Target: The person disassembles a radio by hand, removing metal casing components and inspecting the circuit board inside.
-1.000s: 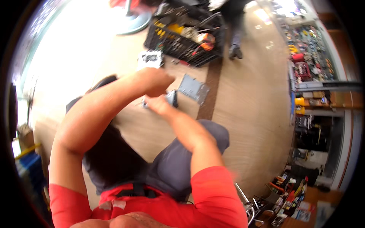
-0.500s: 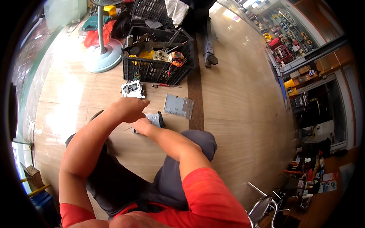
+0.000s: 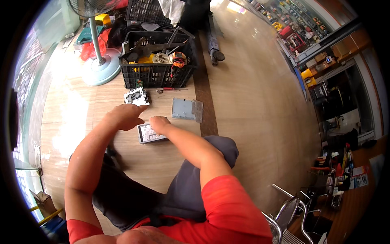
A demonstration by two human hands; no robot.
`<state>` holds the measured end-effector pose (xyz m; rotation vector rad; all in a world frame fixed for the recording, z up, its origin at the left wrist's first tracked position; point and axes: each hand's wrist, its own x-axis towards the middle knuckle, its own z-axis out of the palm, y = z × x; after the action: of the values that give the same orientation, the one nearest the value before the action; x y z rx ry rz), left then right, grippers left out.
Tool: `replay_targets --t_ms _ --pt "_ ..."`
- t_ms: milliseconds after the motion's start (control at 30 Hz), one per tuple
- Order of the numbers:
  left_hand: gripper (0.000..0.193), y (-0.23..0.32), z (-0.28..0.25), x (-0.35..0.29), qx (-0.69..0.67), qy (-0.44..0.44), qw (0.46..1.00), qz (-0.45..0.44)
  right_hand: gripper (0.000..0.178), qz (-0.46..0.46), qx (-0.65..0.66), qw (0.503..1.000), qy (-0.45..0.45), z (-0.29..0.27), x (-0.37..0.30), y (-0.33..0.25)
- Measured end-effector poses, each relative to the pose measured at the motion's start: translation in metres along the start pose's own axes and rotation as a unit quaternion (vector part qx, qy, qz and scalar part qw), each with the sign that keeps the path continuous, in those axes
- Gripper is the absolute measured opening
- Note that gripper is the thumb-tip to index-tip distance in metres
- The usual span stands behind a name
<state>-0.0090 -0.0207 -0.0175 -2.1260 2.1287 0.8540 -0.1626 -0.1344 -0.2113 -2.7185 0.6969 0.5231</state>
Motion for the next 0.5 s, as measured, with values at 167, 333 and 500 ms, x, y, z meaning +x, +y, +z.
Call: replay_targets --t_ms 167,333,500 --pt "0.055 -0.013 -0.004 -0.005 -0.001 0.020 1.000 0.001 0.019 0.048 0.026 0.997 0.059 0.001 -0.008 0.052" --pt "0.060 -0.029 0.002 -0.001 0.005 0.031 0.999 -0.010 0.015 0.096 0.079 0.984 0.127 0.028 -0.019 0.120" --pt "0.053 -0.026 0.012 -0.007 0.012 0.041 0.999 0.007 0.016 0.218 0.042 0.971 0.083 0.037 -0.051 0.179"
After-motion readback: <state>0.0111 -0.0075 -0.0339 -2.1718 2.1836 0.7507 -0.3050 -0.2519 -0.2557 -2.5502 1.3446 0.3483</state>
